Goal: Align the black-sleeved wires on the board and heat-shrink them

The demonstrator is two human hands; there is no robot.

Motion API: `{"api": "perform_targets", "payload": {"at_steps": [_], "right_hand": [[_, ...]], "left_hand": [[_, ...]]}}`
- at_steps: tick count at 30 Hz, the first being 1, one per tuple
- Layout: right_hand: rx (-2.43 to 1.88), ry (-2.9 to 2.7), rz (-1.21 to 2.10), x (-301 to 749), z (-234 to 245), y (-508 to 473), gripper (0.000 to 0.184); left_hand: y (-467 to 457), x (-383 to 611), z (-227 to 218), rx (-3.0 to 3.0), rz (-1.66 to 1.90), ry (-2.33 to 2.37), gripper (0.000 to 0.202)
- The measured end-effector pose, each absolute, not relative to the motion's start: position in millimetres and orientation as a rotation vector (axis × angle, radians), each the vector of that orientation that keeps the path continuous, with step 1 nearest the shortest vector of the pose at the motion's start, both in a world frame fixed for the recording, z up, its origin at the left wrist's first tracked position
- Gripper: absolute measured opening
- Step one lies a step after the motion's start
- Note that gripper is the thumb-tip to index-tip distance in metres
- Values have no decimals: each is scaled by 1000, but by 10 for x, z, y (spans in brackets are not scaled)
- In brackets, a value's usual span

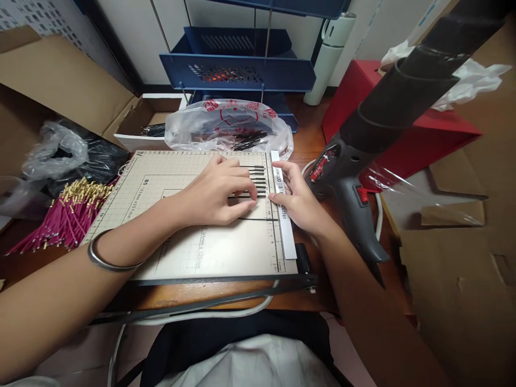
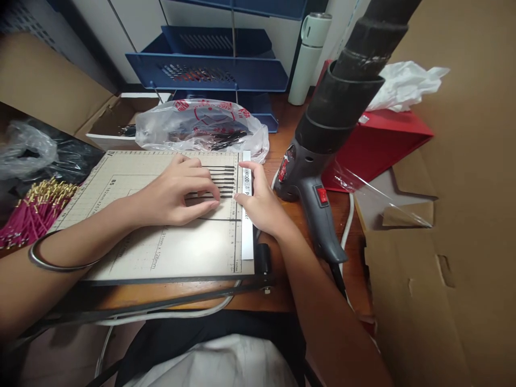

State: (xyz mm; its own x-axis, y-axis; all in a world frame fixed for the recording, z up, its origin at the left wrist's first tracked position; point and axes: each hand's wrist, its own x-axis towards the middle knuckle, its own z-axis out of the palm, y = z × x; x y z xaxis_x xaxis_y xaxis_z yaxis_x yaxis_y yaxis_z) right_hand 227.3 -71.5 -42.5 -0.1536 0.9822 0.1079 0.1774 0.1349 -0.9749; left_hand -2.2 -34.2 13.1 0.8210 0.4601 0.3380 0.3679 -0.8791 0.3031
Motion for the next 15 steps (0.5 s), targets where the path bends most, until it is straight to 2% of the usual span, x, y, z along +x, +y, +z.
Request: {"api": "perform_targets", "payload": {"at_steps": [6,15], "right_hand": [[-1197,-1505,1134,2273,-395,-737,63],[-1160,-1479,1179,2267,-332,-731,65]], "left_hand": [[-436,28,169,2840,500,439,23],[-404,-18,213,2843,394,495,22]]}}
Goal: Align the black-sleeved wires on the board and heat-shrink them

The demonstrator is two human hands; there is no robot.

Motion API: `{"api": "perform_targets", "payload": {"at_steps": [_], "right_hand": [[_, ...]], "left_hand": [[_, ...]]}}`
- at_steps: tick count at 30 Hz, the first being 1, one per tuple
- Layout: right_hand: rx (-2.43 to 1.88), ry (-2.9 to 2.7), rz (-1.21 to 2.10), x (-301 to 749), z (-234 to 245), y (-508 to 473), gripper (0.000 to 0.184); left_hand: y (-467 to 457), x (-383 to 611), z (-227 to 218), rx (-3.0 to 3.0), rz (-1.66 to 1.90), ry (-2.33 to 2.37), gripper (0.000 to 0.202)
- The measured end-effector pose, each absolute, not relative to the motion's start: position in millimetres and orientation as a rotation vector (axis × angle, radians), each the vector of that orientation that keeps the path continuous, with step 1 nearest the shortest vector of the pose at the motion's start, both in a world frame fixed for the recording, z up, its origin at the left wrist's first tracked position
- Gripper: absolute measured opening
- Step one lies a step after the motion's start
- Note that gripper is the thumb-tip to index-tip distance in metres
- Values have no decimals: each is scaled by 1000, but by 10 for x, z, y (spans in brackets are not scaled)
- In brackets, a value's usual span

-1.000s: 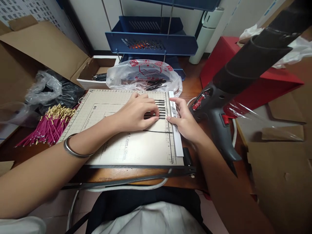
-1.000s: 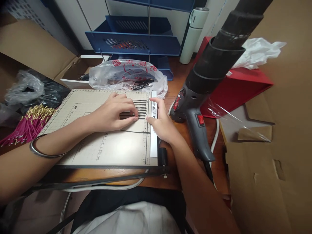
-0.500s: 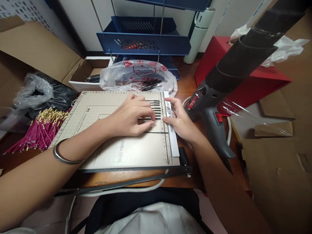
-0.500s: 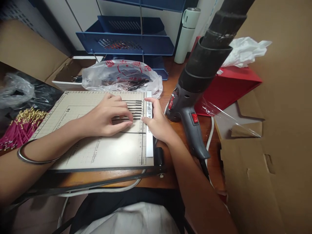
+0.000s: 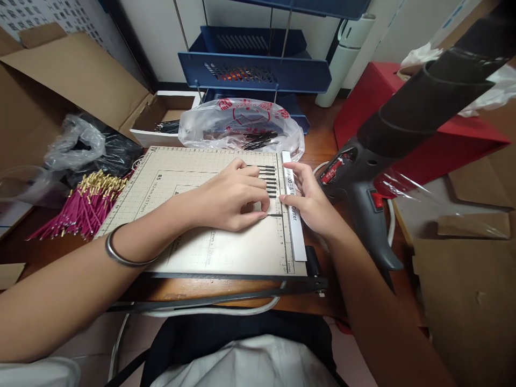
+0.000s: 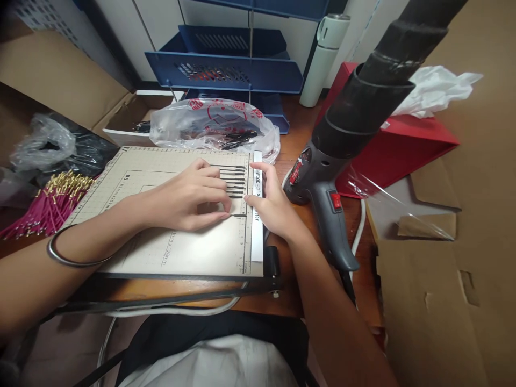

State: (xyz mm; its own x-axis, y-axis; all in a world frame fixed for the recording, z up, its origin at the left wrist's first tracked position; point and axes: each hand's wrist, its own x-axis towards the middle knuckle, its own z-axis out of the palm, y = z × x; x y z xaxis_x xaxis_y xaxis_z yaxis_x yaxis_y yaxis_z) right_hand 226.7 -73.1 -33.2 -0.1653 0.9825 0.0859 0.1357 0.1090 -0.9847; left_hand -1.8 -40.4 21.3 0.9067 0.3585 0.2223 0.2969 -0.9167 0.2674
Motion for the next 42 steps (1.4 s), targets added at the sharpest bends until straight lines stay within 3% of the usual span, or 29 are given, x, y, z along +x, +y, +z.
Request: {"api": "perform_targets", "payload": {"at_steps": [10,18,27,35,42], "right_hand": [[-1179,-1644,1106,2305,-313,-784,84],[-1210,-1655,1070,2291,-319,-789,82],[-1233,-1656,1058,2288,-305,-798,79],[-1254,-1654,1021,2257,-314,-795,77],[-1225,-1588,1176,2309,-315,-771,71]], "left_hand": [[-341,-81,178,2842,467,549,21],[-319,-94,186,2774,488,616,26],[-214,-178,201,2256,712,746,47],[-298,-89,175,2641,482,757,23],[-366,-36,185,2804,451,712,18]]}}
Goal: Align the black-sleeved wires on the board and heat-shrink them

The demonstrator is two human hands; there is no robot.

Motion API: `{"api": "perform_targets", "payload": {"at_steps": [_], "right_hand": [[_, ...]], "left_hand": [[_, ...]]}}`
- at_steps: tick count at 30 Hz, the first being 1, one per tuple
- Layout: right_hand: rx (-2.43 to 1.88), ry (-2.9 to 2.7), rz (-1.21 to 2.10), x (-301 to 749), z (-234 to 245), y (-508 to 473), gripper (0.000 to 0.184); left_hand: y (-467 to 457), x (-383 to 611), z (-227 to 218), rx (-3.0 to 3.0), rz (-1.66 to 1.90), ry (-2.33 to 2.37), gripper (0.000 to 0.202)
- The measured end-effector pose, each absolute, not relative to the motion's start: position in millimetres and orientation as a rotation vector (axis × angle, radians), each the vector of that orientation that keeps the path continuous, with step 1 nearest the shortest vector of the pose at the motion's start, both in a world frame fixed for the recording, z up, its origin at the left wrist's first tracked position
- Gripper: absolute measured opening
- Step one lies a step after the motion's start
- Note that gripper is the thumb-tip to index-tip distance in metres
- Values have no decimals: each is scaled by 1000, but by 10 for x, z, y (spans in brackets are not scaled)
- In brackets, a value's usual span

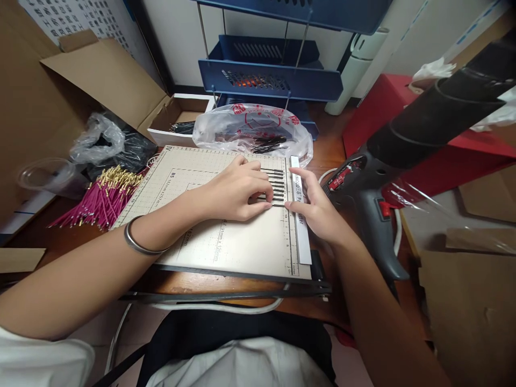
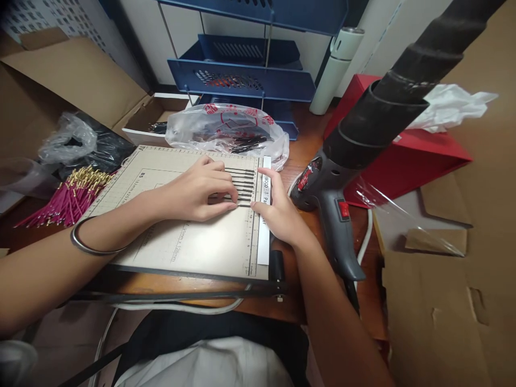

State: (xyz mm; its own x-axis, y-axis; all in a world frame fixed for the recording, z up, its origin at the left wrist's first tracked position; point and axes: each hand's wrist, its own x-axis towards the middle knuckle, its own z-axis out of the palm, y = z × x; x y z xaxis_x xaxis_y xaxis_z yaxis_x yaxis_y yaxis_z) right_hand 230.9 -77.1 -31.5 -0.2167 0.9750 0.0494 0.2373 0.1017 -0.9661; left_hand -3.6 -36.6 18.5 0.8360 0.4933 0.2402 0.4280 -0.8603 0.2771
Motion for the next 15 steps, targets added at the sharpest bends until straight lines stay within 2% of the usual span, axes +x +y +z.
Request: {"api": "perform_targets", "payload": {"at_steps": [15], "right_hand": [[-1207,-1602,1160,2309,-293,-777,72]], "left_hand": [[-371,-20,173,2838,456,725,18]]}}
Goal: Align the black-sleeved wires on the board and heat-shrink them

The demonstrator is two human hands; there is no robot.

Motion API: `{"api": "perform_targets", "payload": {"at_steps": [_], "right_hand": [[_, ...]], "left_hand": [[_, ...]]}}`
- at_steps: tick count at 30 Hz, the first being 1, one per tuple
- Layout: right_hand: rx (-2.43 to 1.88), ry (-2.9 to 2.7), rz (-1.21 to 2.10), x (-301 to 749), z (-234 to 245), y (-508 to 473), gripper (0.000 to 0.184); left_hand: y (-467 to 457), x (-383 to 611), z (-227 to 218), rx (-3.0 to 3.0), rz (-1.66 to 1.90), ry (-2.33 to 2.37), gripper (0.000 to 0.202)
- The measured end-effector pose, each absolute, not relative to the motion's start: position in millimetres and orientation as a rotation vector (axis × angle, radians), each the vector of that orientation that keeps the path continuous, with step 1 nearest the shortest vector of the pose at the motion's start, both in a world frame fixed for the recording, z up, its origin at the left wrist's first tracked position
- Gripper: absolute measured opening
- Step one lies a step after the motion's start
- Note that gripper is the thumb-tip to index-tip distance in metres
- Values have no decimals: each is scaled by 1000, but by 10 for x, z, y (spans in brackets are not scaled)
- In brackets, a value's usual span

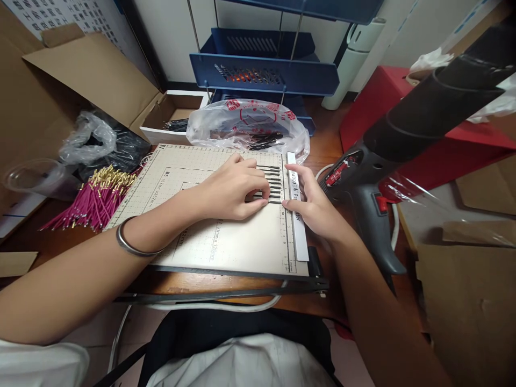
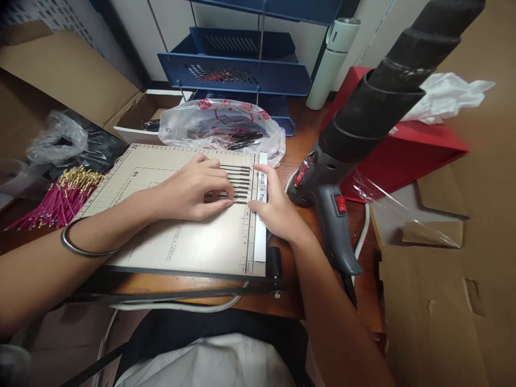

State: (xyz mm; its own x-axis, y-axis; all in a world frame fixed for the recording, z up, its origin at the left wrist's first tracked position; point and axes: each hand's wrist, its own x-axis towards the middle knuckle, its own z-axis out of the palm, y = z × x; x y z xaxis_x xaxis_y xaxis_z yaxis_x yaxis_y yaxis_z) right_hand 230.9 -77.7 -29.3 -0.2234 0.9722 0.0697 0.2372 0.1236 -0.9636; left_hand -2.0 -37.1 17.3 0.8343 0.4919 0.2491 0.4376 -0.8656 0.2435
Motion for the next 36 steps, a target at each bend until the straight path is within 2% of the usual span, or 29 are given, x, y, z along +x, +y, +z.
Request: {"api": "perform_targets", "payload": {"at_steps": [36], "right_hand": [[-1189,-1614,1170,2323,-274,-771,68]], "left_hand": [[-365,9,117,2806,494,719,19]]}}
